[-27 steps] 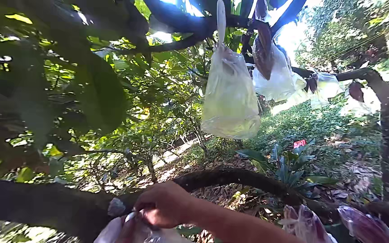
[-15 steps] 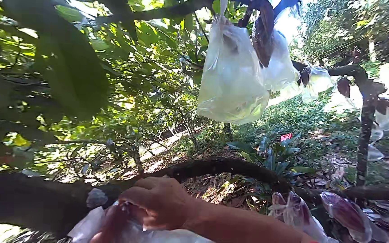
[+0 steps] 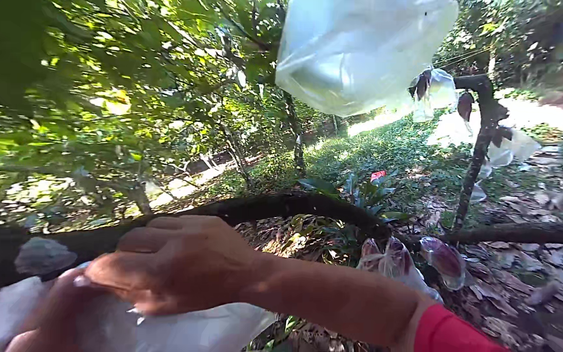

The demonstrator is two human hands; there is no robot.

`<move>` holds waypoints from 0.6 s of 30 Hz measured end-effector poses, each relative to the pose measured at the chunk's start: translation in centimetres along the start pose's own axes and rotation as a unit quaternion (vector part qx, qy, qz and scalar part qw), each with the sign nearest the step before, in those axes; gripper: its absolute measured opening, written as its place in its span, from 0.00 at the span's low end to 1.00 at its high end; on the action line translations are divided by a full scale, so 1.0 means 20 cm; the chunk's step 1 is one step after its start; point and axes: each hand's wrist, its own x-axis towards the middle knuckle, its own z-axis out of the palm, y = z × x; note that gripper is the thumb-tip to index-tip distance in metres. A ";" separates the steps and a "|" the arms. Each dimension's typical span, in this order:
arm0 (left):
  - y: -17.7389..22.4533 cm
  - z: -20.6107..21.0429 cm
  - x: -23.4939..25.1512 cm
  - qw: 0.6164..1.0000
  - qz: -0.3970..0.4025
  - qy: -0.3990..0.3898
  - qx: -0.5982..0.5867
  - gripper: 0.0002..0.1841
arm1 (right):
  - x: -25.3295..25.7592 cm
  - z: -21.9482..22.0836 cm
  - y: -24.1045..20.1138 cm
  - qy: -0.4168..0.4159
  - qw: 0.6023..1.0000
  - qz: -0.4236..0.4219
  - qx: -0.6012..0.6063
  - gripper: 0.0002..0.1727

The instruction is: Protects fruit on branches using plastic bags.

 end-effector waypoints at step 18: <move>-0.11 -0.04 0.03 0.999 0.009 0.020 -0.035 0.11 | 0.08 -0.11 -0.01 -0.146 0.982 0.097 0.064 0.06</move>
